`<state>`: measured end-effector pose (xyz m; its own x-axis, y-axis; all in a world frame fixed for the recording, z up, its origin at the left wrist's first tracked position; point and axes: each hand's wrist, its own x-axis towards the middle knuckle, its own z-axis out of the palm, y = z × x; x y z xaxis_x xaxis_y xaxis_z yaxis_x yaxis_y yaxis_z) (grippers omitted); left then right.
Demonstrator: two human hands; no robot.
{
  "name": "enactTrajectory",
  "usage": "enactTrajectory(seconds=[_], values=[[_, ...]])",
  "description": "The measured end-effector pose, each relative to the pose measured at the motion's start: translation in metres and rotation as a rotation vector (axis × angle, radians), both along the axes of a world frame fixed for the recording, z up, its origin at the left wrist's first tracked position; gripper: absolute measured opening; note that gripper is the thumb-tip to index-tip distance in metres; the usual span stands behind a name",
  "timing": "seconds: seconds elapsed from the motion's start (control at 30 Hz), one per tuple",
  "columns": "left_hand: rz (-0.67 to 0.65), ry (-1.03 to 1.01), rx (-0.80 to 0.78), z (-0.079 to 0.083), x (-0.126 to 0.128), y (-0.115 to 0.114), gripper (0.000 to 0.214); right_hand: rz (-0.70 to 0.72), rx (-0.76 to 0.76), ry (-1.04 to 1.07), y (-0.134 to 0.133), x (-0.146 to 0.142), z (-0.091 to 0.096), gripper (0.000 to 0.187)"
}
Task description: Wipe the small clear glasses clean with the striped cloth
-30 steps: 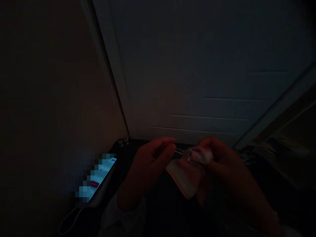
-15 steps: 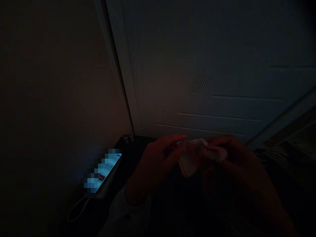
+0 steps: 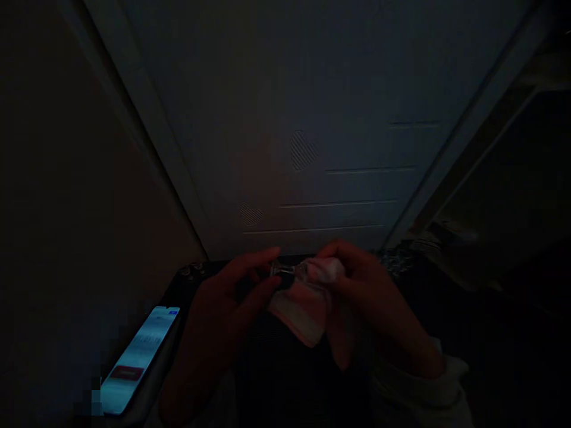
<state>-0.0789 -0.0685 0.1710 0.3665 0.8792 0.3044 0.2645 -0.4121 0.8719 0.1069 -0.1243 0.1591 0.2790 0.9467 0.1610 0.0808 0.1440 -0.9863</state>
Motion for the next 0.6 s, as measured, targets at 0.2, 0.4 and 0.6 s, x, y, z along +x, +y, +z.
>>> enactTrajectory(seconds=[0.2,0.4,0.6], values=[[0.021,-0.136,-0.031,-0.003,0.006,-0.003,0.027,0.066,0.051,0.053,0.001,0.002,0.001,0.016],[0.122,0.002,-0.062,0.008,0.012,-0.003,0.035,0.098,0.086,-0.002,0.001,0.002,0.001,0.006],[0.057,0.015,-0.114,0.009,0.009,-0.003,0.027,0.092,0.068,-0.045,-0.001,0.002,0.002,0.006]])
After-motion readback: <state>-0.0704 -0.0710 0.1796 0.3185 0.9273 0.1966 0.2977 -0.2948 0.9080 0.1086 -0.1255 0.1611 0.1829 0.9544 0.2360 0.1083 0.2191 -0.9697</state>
